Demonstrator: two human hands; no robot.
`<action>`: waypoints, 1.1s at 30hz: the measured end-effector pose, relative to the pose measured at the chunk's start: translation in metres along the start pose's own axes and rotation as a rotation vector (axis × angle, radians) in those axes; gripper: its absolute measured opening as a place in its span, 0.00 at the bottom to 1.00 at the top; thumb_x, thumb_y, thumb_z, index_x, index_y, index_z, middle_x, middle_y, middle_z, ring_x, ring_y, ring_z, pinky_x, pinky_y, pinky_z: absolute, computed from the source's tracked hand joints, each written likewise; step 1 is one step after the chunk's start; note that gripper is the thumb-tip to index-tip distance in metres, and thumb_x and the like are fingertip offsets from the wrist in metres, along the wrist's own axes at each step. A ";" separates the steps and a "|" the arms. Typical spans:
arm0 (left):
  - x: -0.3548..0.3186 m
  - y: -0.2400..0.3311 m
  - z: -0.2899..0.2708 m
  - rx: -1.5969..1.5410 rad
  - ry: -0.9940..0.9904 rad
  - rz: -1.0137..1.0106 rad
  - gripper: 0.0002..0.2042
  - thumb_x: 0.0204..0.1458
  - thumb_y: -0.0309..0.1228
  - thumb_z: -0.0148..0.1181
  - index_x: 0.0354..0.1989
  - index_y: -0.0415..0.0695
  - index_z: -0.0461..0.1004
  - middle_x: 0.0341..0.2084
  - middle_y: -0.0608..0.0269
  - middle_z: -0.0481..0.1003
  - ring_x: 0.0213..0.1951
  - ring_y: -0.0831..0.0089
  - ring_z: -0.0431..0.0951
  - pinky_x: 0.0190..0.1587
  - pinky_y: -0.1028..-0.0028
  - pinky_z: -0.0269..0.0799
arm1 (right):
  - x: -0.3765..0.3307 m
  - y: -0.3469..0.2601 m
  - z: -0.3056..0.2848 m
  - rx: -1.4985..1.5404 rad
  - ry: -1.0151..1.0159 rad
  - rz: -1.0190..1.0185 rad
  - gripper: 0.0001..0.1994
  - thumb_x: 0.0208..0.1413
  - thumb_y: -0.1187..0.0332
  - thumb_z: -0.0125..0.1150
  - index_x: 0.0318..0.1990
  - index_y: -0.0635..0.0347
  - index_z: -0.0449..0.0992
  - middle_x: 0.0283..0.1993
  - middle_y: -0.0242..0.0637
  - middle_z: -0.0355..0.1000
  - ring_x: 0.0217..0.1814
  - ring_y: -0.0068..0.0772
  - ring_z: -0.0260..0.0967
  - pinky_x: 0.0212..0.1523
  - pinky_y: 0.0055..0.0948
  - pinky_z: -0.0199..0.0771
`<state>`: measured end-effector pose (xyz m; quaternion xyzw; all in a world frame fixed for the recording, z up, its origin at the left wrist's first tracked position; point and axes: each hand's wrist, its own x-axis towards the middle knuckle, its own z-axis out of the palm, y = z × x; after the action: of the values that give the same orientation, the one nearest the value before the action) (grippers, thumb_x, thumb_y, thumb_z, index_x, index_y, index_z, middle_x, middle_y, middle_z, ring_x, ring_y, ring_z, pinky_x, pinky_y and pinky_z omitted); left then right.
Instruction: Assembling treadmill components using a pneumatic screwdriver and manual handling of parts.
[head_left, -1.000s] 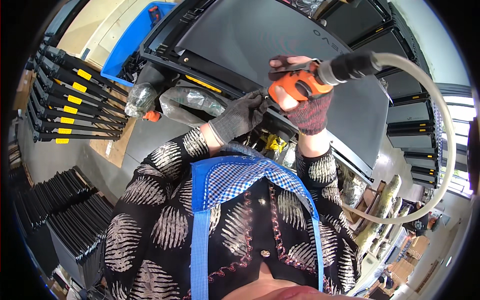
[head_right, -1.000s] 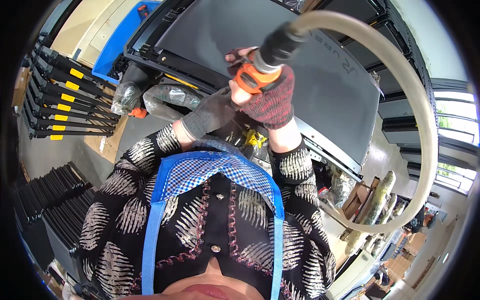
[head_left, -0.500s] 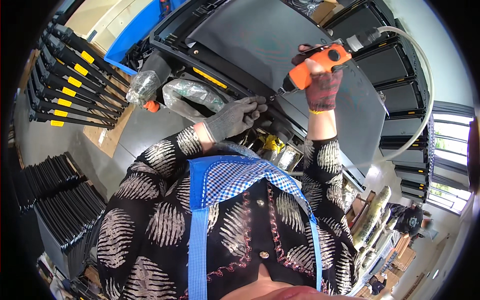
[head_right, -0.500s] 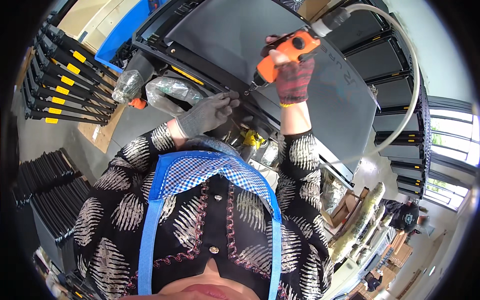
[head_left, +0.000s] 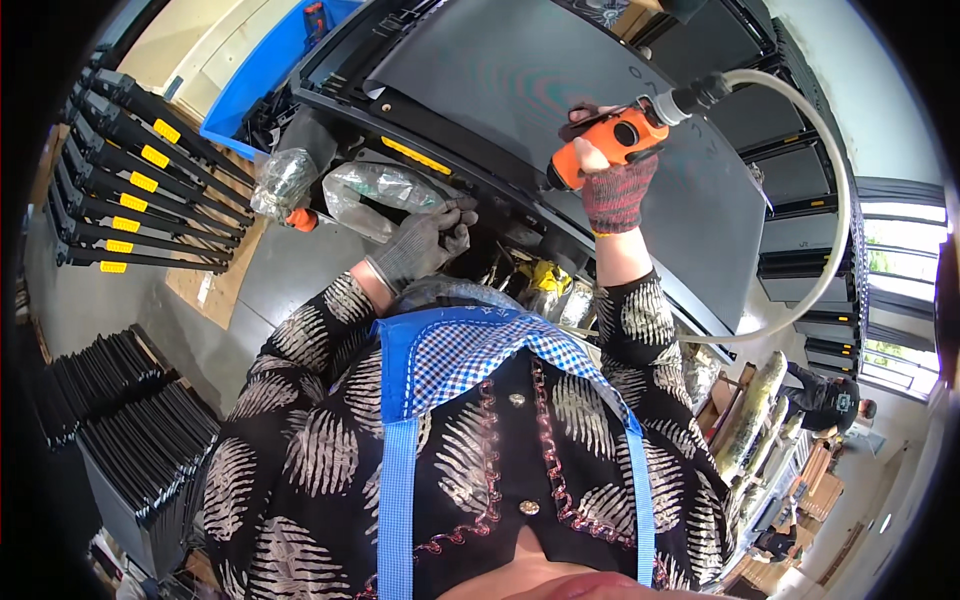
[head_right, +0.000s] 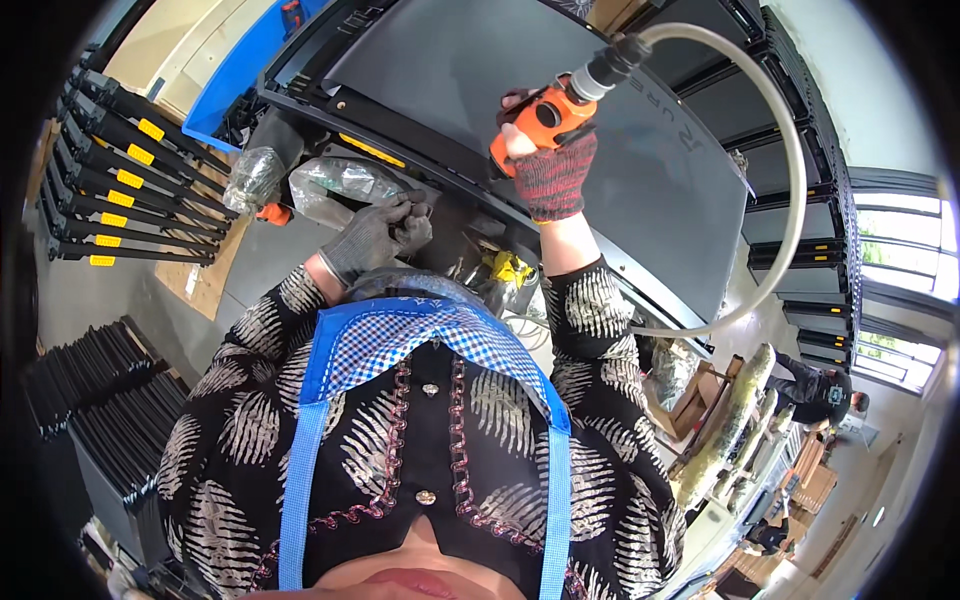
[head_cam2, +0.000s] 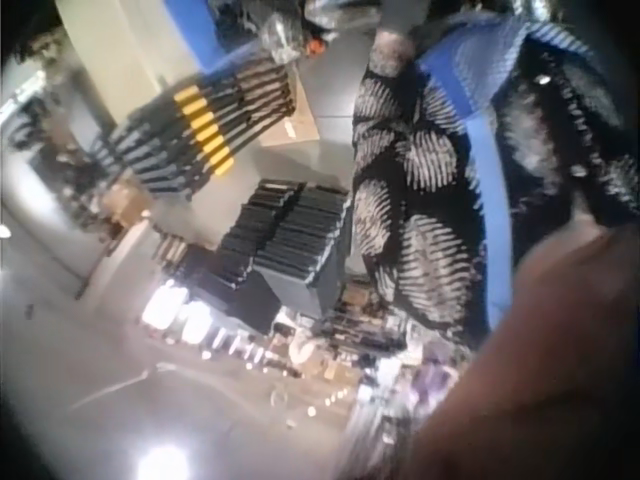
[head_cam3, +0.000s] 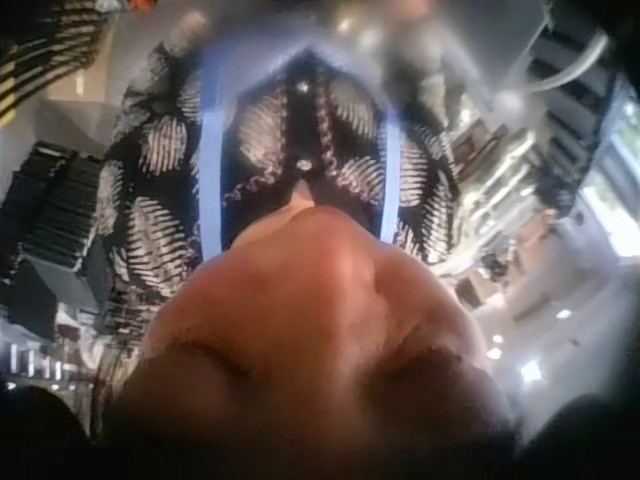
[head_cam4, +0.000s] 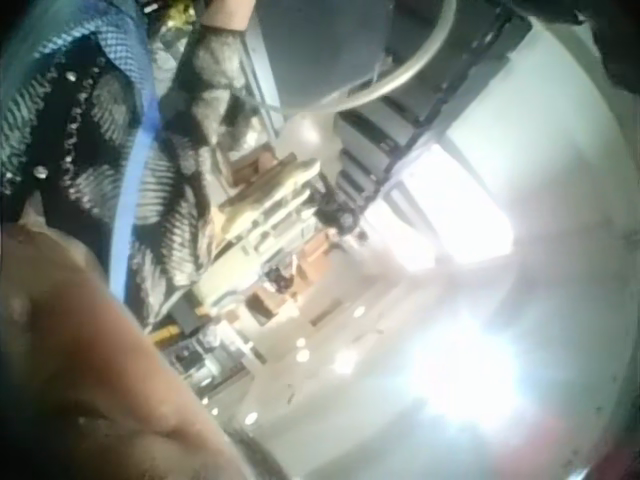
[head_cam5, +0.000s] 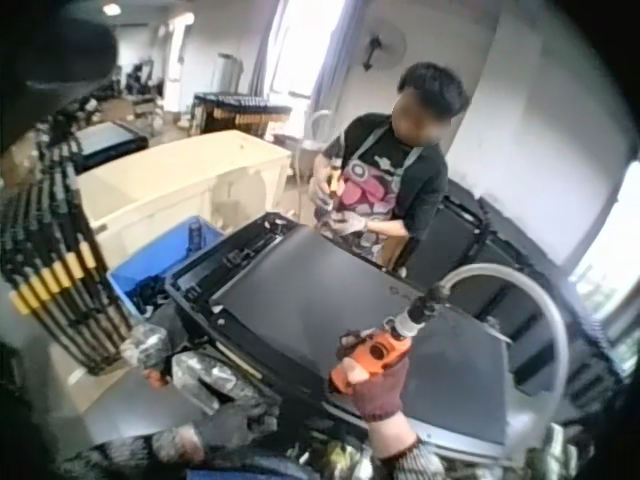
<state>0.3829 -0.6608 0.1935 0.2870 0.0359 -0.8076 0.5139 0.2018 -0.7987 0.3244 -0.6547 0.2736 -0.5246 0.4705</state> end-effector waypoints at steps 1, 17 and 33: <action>0.004 -0.003 -0.005 0.067 0.007 0.005 0.10 0.61 0.28 0.45 0.48 0.42 0.68 0.36 0.65 0.73 0.31 0.81 0.71 0.32 0.85 0.67 | -0.004 -0.001 -0.002 -0.043 0.010 -0.012 0.19 0.40 0.82 0.58 0.43 0.62 0.63 0.41 0.44 0.72 0.43 0.36 0.72 0.44 0.36 0.75; 0.200 -0.141 -0.101 2.432 -0.704 0.406 0.15 0.58 0.39 0.46 0.46 0.49 0.75 0.39 0.60 0.77 0.42 0.63 0.76 0.46 0.69 0.70 | -0.227 0.040 -0.045 -0.338 0.474 0.346 0.12 0.53 0.77 0.55 0.45 0.61 0.69 0.41 0.36 0.71 0.41 0.25 0.68 0.43 0.25 0.69; 0.150 -0.111 -0.052 2.906 -0.397 0.053 0.17 0.56 0.39 0.46 0.52 0.53 0.71 0.52 0.58 0.69 0.50 0.63 0.71 0.47 0.60 0.68 | -0.357 0.144 -0.077 -0.660 -0.027 0.685 0.12 0.54 0.70 0.56 0.45 0.62 0.70 0.35 0.35 0.72 0.33 0.33 0.70 0.33 0.31 0.72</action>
<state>0.2643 -0.7120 0.0486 0.4279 -0.8664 -0.1487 -0.2101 0.0414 -0.5783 0.0416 -0.6482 0.6196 -0.2158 0.3865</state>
